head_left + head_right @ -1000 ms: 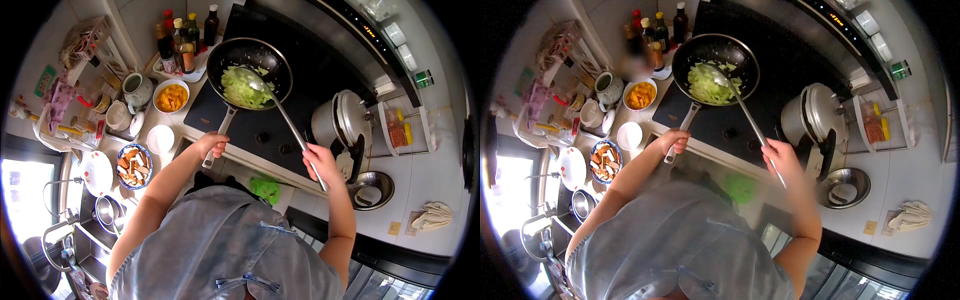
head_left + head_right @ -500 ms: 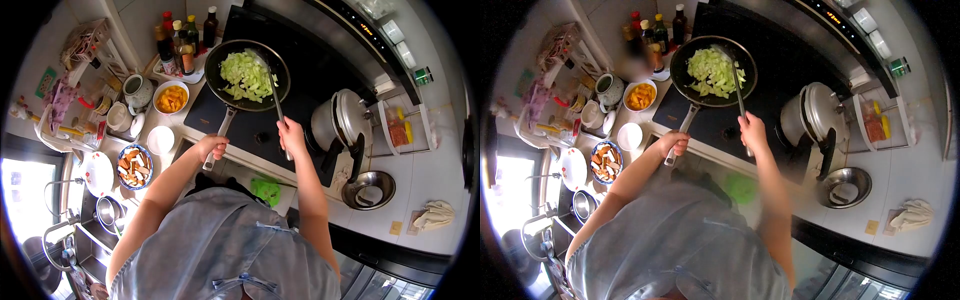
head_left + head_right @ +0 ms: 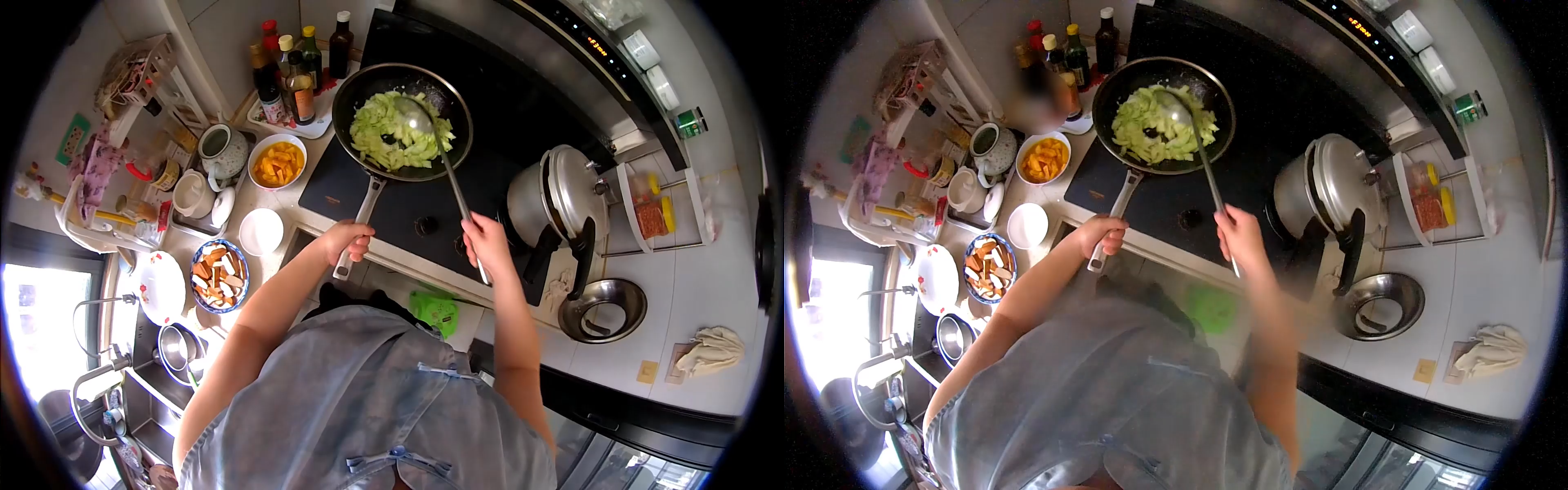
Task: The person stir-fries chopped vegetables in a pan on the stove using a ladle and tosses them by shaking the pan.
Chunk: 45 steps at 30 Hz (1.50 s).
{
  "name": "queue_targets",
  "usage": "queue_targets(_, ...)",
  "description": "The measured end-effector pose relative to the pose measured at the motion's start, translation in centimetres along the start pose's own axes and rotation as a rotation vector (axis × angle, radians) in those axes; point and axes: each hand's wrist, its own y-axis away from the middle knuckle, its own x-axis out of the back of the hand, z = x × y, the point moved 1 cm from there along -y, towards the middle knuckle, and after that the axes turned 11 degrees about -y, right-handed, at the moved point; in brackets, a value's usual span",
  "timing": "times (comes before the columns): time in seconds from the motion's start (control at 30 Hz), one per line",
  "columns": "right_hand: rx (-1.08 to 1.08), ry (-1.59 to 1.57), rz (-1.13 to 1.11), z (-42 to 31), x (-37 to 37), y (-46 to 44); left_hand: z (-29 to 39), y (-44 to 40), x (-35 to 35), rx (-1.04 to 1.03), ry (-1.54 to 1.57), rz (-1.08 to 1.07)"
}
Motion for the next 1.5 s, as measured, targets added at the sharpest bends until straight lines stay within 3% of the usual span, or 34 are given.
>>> queue_targets(0.13, 0.074, 0.039, 0.159, 1.6, -3.5, -3.3, -0.1, 0.1, 0.0, 0.009, 0.013, 0.013)
queue_targets(0.27, 0.0, 0.122, -0.047, 0.1, -4.1, 0.0, -0.3, 0.4, -0.3, -0.033, -0.008, 0.079)
queue_targets(0.4, -0.102, 0.007, -0.183, -1.0, -1.5, 3.8, -0.4, 0.2, -0.2, -0.048, -0.004, 0.095)
queue_targets(0.7, 0.04, -0.012, 0.23, 2.4, -2.7, -0.8, -0.6, 0.6, -2.2, -0.078, -0.006, 0.144)
queue_targets(0.97, -0.029, 0.082, -0.134, 0.4, -1.2, 5.6, -0.5, 0.8, -1.7, -0.051, -0.025, 0.141)
queue_targets(1.13, -0.099, -0.133, 0.006, 0.6, -0.2, 4.5, -0.9, 0.3, -1.2, -0.074, -0.04, 0.106)
queue_targets(1.27, 0.063, -0.124, 0.144, 1.5, -0.5, 1.0, -1.1, 0.6, -1.2, -0.101, 0.174, 0.03)
queue_targets(1.37, 0.038, -0.117, 0.222, 1.5, -1.9, -0.5, -1.4, 0.7, -0.6, -0.113, 0.245, 0.129)
queue_targets(1.5, -0.079, -0.167, 0.087, 0.1, -2.9, 3.0, -3.3, 1.2, 2.1, -0.202, 0.116, 0.398)
